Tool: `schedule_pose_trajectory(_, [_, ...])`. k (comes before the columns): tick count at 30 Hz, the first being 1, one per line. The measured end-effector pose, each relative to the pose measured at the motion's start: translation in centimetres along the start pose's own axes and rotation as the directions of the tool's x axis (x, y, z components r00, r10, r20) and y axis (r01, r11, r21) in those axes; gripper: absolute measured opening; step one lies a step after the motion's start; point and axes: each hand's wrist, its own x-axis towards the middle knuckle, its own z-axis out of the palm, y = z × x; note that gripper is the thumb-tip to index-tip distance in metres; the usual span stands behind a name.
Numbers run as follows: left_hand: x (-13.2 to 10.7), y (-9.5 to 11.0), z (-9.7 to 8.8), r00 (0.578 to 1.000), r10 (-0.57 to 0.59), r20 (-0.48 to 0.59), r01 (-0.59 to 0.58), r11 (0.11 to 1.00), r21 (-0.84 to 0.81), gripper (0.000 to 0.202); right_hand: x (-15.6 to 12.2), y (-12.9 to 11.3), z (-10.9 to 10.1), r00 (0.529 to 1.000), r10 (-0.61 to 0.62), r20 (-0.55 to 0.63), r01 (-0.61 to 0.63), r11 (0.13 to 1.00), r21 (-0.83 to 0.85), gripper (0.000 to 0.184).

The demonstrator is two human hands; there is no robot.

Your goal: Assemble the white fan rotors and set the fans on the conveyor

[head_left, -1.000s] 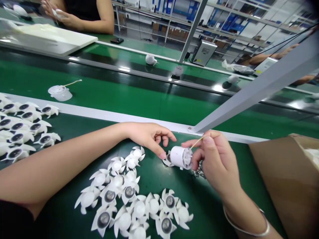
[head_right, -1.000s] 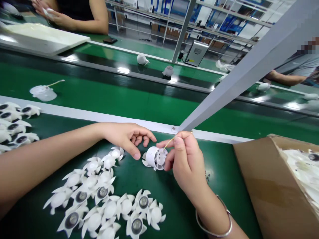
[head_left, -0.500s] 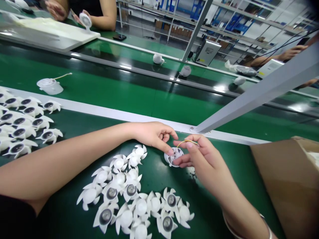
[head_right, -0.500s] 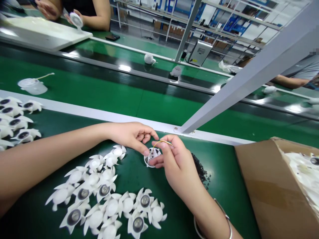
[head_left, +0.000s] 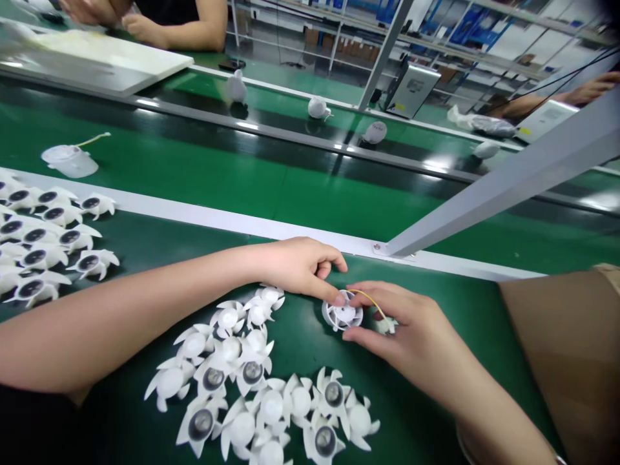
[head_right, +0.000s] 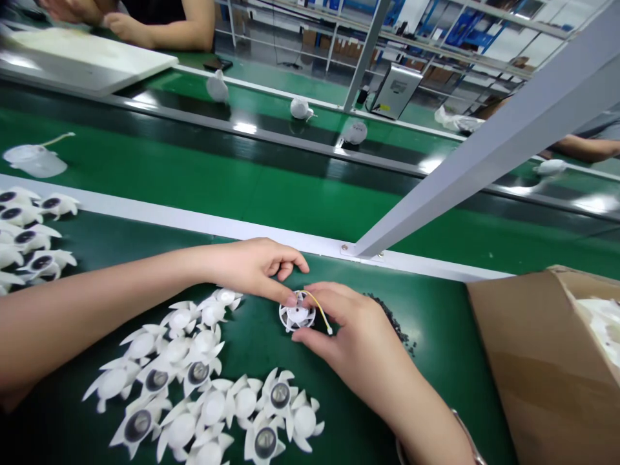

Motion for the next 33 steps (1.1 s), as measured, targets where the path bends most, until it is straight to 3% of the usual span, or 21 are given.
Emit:
schedule_pose_trajectory(5, [-0.2, 0.7, 0.2, 0.999, -0.039, -0.021, 0.040, 0.997, 0.059, 0.060, 0.1, 0.4, -0.1, 0.997, -0.058, 0.043, 0.060, 0.997, -0.046, 0.024])
schedule_pose_trajectory(11, [0.4, 0.8, 0.3, 0.998, -0.060, 0.024, 0.059, 0.997, 0.052, 0.053, 0.6, 0.3, -0.7, 0.997, -0.040, 0.072, 0.044, 0.998, -0.049, 0.023])
schedule_pose_trajectory(16, [-1.8, 2.4, -2.1, 0.999, 0.033, 0.016, -0.036, 0.964, 0.265, 0.057, 0.6, 0.6, -0.8, 0.977, -0.126, 0.172, 0.127, 0.992, 0.005, 0.019])
schedule_pose_trajectory(18, [-3.3, 3.0, -3.8, 0.998, 0.055, 0.033, -0.063, 0.943, 0.327, 0.044, 0.8, 1.2, -0.4, 0.992, -0.097, 0.082, 0.099, 0.995, -0.030, 0.025])
schedule_pose_trajectory(19, [-4.0, 3.1, -4.6, 0.999, 0.021, 0.035, -0.032, 0.934, 0.356, 0.040, 0.9, 1.6, -0.2, 0.998, -0.047, -0.032, 0.043, 0.995, -0.094, 0.031])
schedule_pose_trajectory(20, [-4.5, 3.1, -5.2, 0.999, -0.021, 0.044, 0.003, 0.926, 0.379, 0.037, 1.0, 2.1, 0.0, 0.986, 0.005, -0.169, -0.033, 0.986, -0.164, 0.038])
schedule_pose_trajectory(22, [-5.1, 2.6, -5.8, 0.988, -0.131, 0.078, 0.088, 0.910, 0.406, 0.036, 1.1, 2.9, -0.2, 0.911, 0.074, -0.405, -0.185, 0.953, -0.241, 0.046])
schedule_pose_trajectory(23, [-5.0, 2.3, -5.8, 0.979, -0.177, 0.101, 0.122, 0.904, 0.410, 0.036, 1.0, 3.2, -0.6, 0.887, 0.093, -0.452, -0.223, 0.944, -0.244, 0.043])
schedule_pose_trajectory(24, [-4.9, 2.0, -5.7, 0.968, -0.212, 0.132, 0.142, 0.902, 0.407, 0.036, 0.9, 3.4, -1.2, 0.892, 0.104, -0.441, -0.225, 0.946, -0.233, 0.037])
schedule_pose_trajectory(26, [-4.2, 1.4, -5.3, 0.950, -0.236, 0.204, 0.143, 0.910, 0.388, 0.033, 0.5, 3.4, -2.4, 0.959, 0.117, -0.256, -0.173, 0.962, -0.209, 0.021])
schedule_pose_trajectory(28, [-3.6, 1.1, -4.9, 0.937, -0.229, 0.266, 0.122, 0.923, 0.365, 0.026, 0.1, 2.9, -3.4, 0.990, 0.134, 0.054, -0.121, 0.973, -0.198, 0.013])
schedule_pose_trajectory(30, [-3.3, 0.9, -4.8, 0.927, -0.229, 0.297, 0.114, 0.927, 0.357, 0.021, -0.2, 2.3, -3.8, 0.945, 0.146, 0.294, -0.094, 0.978, -0.184, 0.013])
schedule_pose_trajectory(33, [-3.6, 1.3, -5.3, 0.917, -0.255, 0.308, 0.131, 0.919, 0.373, 0.020, -0.2, 1.7, -3.4, 0.904, 0.137, 0.404, -0.067, 0.981, -0.181, 0.016])
